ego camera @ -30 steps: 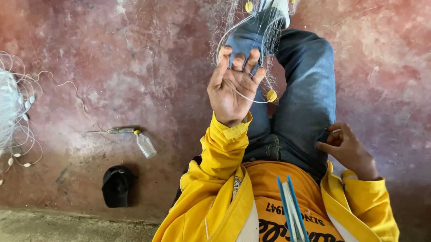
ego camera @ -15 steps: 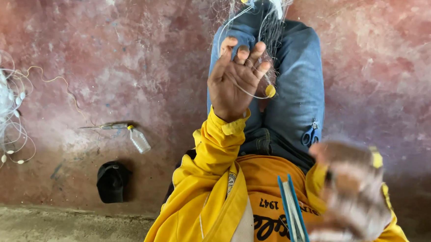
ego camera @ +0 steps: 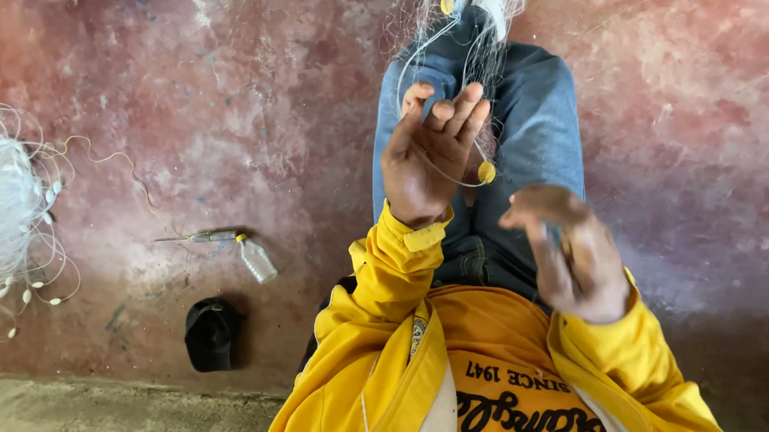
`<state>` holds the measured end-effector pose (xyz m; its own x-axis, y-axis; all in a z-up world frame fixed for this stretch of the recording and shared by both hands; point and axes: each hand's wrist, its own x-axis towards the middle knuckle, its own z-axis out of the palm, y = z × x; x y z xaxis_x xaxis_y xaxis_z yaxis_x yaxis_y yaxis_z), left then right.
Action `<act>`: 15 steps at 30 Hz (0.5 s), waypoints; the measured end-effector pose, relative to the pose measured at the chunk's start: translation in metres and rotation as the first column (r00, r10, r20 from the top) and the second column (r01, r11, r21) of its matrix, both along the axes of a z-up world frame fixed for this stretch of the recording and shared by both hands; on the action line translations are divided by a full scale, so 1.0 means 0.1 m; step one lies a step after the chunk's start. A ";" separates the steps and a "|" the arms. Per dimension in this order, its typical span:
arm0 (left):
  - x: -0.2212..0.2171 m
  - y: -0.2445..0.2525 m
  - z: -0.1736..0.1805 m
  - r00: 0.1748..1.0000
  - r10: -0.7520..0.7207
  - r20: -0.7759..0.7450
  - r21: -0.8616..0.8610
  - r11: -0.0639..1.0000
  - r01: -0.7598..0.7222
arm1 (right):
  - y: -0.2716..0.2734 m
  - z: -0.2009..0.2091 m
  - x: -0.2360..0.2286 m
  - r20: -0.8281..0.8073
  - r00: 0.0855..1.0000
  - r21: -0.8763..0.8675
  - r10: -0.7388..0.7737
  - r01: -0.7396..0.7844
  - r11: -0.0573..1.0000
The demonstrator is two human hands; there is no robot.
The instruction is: The person sits on the floor and assembles a fishing rig by threading a thin line through a small blue tool and tying it to a yellow float. They use scissors to trim excess line and repeat the process to attach additional floats.
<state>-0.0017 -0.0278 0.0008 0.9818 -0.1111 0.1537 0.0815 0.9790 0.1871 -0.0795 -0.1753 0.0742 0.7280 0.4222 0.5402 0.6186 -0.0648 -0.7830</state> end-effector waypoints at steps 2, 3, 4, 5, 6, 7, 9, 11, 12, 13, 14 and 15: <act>-0.03 -0.04 0.04 0.999 0.004 0.034 -0.040 0.999 -0.002 | 0.07 -0.18 0.11 -0.102 0.987 0.049 -0.127 0.132 0.990; -0.03 -0.07 0.06 0.998 0.008 0.066 -0.081 0.997 -0.003 | 0.11 -0.28 0.17 -0.213 0.946 0.083 -0.243 0.265 0.961; -0.03 -0.08 0.05 0.998 0.006 0.061 -0.079 0.997 -0.001 | 0.14 -0.27 0.18 -0.218 0.945 0.084 -0.245 0.268 0.960; -0.02 -0.08 0.05 0.997 -0.010 0.079 -0.096 0.995 0.017 | 0.18 -0.27 0.20 -0.343 0.919 0.042 -0.194 0.221 0.974; 0.00 -0.08 0.05 0.995 -0.027 0.100 -0.113 0.993 0.038 | 0.22 -0.26 0.22 -0.460 0.875 0.007 -0.148 0.170 0.985; 0.00 -0.07 0.05 0.995 -0.032 0.098 -0.112 0.993 0.043 | 0.22 -0.32 0.19 -0.462 0.874 0.008 -0.152 0.175 0.985; 0.06 -0.05 0.06 0.988 -0.060 0.143 -0.095 0.993 0.074 | 0.23 -0.44 0.19 -0.585 0.759 -0.253 -0.286 0.164 0.953; 0.11 0.01 0.12 0.982 -0.063 0.180 -0.026 0.997 0.069 | 0.24 -0.29 0.19 -0.497 0.799 -0.266 -0.339 0.231 0.936; 0.12 0.04 0.15 0.977 -0.072 0.202 0.045 0.997 0.064 | 0.25 -0.22 0.18 -0.416 0.821 -0.273 -0.391 0.298 0.915; 0.17 0.11 0.15 0.976 -0.071 0.206 0.047 0.997 0.063 | 0.20 -0.23 0.18 -0.413 0.823 -0.271 -0.390 0.298 0.915; 0.21 0.17 0.15 0.973 -0.136 0.185 0.222 0.970 0.094 | 0.15 -0.24 0.17 -0.379 0.830 -0.257 -0.410 0.332 0.908; 0.26 0.24 0.16 0.969 -0.195 0.153 0.390 0.913 0.122 | 0.10 -0.25 0.17 -0.344 0.835 -0.243 -0.431 0.364 0.899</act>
<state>0.0241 -0.0038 0.0166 0.9043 -0.3483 0.2468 0.1581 0.8103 0.5643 -0.0629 -0.1658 0.0493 0.9846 0.1079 0.1375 0.1689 -0.3853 -0.9072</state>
